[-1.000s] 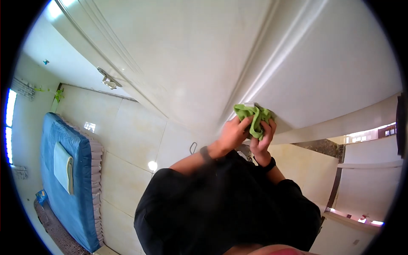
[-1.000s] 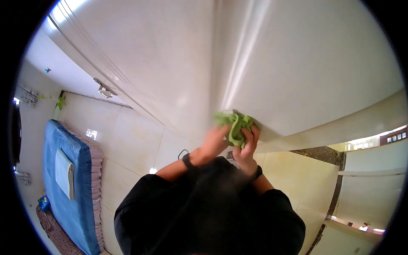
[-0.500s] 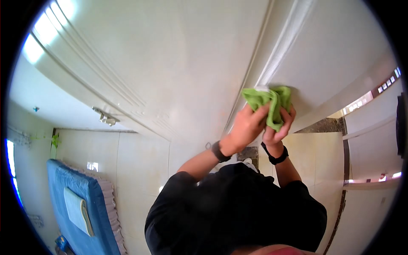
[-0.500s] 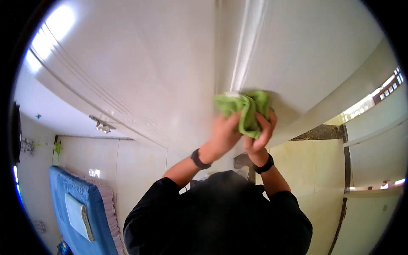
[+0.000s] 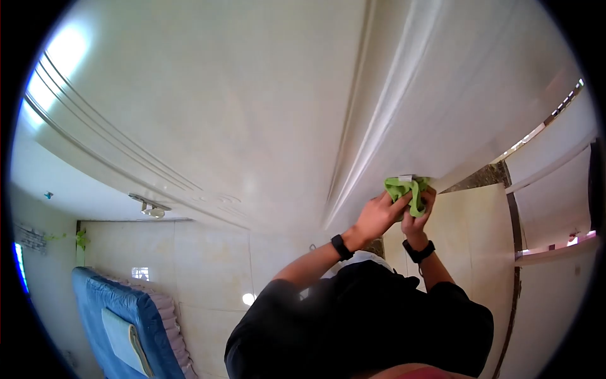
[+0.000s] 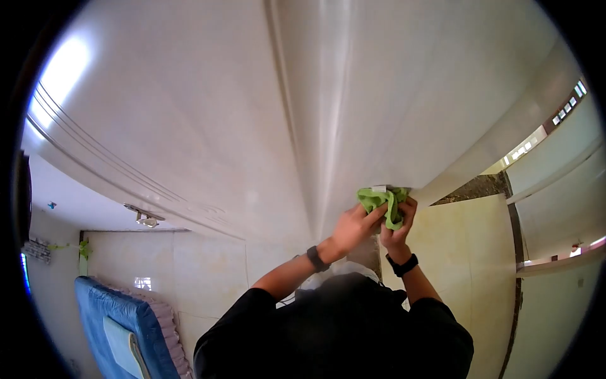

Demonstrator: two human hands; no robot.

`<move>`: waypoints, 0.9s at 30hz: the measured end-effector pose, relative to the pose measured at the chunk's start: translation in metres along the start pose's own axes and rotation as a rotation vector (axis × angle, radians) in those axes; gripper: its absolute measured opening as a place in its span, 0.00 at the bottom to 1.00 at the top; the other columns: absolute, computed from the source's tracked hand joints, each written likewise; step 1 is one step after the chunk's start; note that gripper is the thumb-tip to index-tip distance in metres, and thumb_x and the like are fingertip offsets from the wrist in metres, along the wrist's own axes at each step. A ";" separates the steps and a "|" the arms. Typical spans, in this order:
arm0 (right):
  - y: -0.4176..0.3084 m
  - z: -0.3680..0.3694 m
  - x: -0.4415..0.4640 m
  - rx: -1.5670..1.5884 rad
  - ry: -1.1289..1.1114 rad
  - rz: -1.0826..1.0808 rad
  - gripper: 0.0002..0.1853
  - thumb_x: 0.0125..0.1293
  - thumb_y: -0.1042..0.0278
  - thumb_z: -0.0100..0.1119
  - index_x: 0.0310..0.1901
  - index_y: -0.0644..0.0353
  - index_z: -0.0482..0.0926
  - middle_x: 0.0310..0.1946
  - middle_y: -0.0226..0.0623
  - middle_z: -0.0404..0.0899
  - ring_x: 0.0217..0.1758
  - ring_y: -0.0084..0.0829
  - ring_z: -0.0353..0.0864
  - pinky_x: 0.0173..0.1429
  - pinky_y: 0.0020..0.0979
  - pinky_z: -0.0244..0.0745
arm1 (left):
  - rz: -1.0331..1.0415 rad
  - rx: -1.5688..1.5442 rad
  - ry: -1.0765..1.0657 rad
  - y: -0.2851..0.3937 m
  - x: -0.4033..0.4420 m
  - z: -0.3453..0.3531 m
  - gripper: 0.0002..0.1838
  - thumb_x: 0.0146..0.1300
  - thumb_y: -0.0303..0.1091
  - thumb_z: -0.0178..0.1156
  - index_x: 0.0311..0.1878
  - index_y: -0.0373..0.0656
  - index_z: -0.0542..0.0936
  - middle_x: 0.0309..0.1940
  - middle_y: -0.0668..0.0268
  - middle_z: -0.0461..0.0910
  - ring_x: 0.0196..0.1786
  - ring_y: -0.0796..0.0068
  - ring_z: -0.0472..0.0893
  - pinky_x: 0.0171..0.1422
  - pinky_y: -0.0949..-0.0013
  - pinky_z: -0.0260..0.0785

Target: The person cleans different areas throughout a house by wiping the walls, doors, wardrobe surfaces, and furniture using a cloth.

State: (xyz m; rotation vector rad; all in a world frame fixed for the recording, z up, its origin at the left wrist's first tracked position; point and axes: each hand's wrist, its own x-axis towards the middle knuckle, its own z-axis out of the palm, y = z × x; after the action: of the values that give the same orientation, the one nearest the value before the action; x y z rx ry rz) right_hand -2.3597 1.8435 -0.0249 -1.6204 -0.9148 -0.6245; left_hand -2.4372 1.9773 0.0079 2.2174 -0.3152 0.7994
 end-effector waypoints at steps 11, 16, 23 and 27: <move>-0.037 -0.018 0.072 0.008 -0.034 -0.134 0.22 0.57 0.61 0.61 0.50 0.64 0.68 0.53 0.50 0.67 0.54 0.45 0.69 0.59 0.44 0.66 | 0.065 0.013 0.185 0.027 0.043 -0.021 0.30 0.53 0.29 0.64 0.63 0.52 0.71 0.44 0.60 0.75 0.42 0.57 0.78 0.33 0.61 0.74; -0.016 -0.016 0.028 0.060 -0.148 0.049 0.22 0.57 0.63 0.61 0.49 0.66 0.69 0.51 0.51 0.68 0.53 0.47 0.71 0.58 0.44 0.67 | -0.017 0.048 0.104 0.005 0.008 -0.005 0.28 0.54 0.31 0.64 0.61 0.52 0.72 0.42 0.61 0.75 0.37 0.57 0.79 0.32 0.61 0.74; -0.028 -0.011 0.030 0.092 -0.207 0.102 0.16 0.53 0.76 0.60 0.44 0.66 0.72 0.47 0.48 0.70 0.51 0.48 0.72 0.57 0.44 0.68 | -0.049 0.084 0.095 0.002 -0.004 -0.008 0.26 0.55 0.33 0.65 0.59 0.50 0.73 0.38 0.61 0.76 0.32 0.59 0.79 0.31 0.62 0.73; -0.031 -0.004 0.030 0.116 -0.216 0.087 0.16 0.53 0.76 0.60 0.45 0.66 0.73 0.47 0.48 0.70 0.51 0.49 0.72 0.57 0.44 0.68 | -0.048 0.100 0.078 0.004 -0.007 -0.024 0.26 0.55 0.34 0.63 0.60 0.50 0.73 0.38 0.60 0.76 0.33 0.59 0.80 0.31 0.62 0.74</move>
State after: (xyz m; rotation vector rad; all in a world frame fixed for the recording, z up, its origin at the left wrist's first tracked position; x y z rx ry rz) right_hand -2.3689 1.8488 0.0171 -1.6342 -1.0126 -0.3339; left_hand -2.4552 1.9915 0.0182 2.2711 -0.1864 0.8899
